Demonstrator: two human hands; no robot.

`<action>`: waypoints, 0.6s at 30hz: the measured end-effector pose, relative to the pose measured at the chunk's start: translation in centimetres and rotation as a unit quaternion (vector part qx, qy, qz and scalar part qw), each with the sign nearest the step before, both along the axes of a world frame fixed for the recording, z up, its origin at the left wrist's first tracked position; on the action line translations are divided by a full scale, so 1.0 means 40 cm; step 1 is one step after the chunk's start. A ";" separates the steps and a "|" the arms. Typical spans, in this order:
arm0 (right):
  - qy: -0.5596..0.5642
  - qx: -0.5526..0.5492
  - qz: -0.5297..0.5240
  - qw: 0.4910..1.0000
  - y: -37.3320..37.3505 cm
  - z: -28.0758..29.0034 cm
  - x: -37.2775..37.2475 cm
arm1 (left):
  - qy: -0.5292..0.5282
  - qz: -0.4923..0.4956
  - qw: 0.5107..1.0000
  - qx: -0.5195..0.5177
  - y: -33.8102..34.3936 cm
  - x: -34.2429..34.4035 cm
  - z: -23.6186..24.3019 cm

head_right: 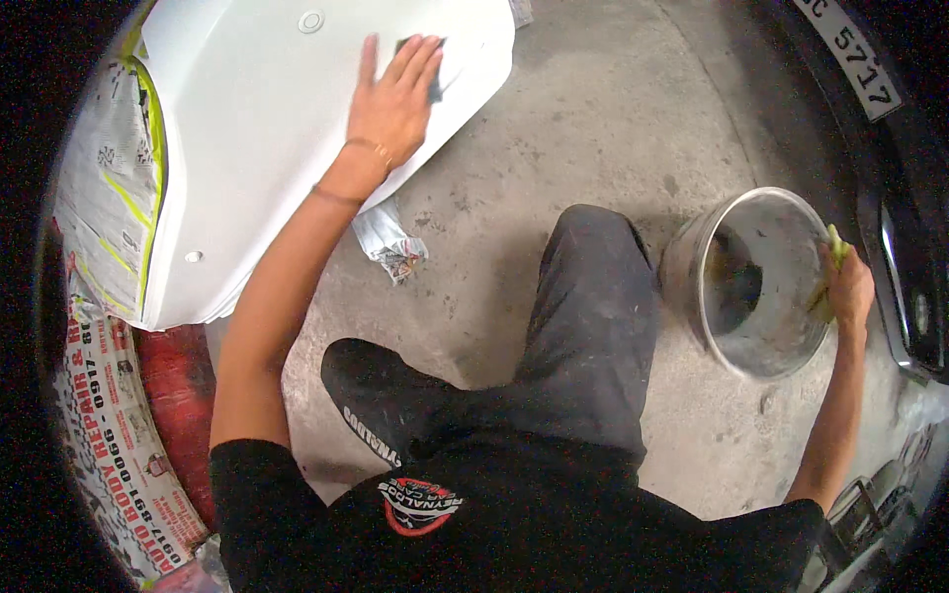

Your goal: The person wipes the white car bumper with a yellow cloth and then wet sands the surface using a sanding block, dipping the block into a bucket of water repeatedly.

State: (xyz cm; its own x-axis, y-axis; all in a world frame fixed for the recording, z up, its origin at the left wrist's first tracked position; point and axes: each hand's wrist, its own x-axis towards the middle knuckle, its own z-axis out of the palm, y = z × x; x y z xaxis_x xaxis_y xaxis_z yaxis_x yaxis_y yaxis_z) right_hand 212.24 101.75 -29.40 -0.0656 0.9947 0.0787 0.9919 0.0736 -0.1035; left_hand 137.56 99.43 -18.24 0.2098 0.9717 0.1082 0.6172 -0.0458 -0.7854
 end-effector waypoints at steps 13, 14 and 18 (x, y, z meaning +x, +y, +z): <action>0.384 0.153 -0.137 0.900 -0.179 0.067 -0.177 | -0.124 0.067 0.990 -0.001 -0.473 -0.304 -0.058; 0.422 0.169 -0.084 0.887 -0.175 0.076 -0.285 | -0.177 0.057 0.983 0.008 -0.465 -0.291 -0.070; 0.501 0.008 -0.007 0.865 -0.197 0.171 -0.810 | -0.285 0.058 0.955 0.060 -0.383 -0.166 -0.079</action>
